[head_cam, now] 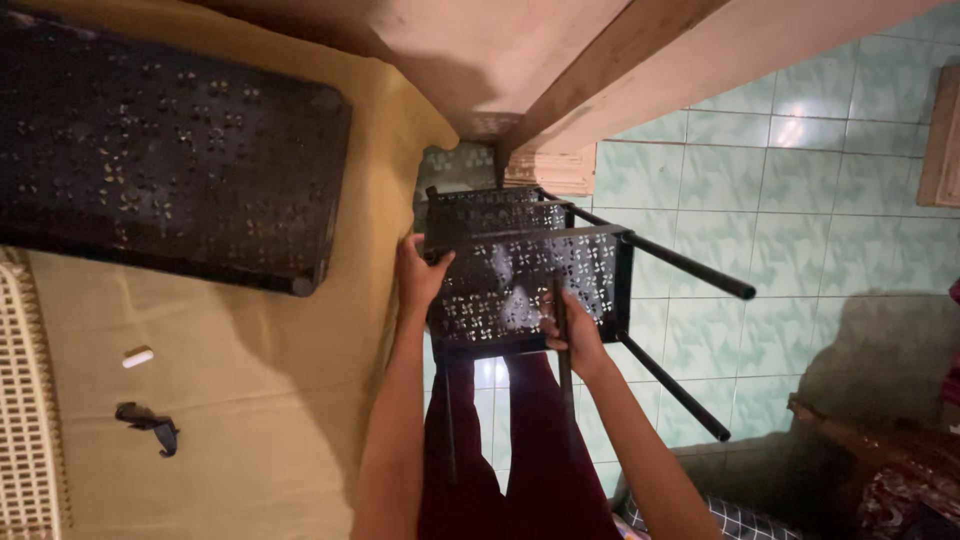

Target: The person assembles a small plastic stool by inserting legs into a perforated seat and attaching a basket underneath. The person repeatedly inserts and removes legs, adjusts the basket, and repositions components on a bed and floor.

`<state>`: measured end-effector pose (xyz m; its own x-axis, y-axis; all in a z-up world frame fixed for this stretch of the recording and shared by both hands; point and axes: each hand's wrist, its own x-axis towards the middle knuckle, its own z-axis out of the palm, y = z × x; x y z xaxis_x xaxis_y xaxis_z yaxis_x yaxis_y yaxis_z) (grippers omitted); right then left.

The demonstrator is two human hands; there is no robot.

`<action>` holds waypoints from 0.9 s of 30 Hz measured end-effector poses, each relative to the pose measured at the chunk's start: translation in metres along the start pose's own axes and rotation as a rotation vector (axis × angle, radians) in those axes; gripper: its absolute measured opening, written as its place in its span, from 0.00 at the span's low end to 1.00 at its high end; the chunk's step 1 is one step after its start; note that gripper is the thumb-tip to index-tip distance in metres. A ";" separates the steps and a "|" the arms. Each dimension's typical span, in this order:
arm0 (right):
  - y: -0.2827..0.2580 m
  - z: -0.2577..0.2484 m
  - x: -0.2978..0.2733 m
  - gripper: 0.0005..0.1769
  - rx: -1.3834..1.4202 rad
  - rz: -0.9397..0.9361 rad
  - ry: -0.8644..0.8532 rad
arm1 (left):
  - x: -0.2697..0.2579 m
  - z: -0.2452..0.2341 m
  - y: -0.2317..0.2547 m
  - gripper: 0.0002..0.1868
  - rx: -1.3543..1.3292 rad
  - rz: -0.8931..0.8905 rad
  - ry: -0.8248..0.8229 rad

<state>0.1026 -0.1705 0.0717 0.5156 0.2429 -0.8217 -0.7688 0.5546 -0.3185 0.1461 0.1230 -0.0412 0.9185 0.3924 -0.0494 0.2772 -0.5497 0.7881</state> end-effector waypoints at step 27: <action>-0.069 -0.067 -0.005 0.29 -1.232 -0.551 0.831 | -0.145 0.018 -0.052 0.43 -0.526 -0.577 -0.346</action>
<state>0.1274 -0.2634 0.0664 0.7992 -0.4754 -0.3677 -0.6011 -0.6352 -0.4850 0.0034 0.0819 -0.0861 0.7320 0.2107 -0.6479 0.6397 0.1146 0.7600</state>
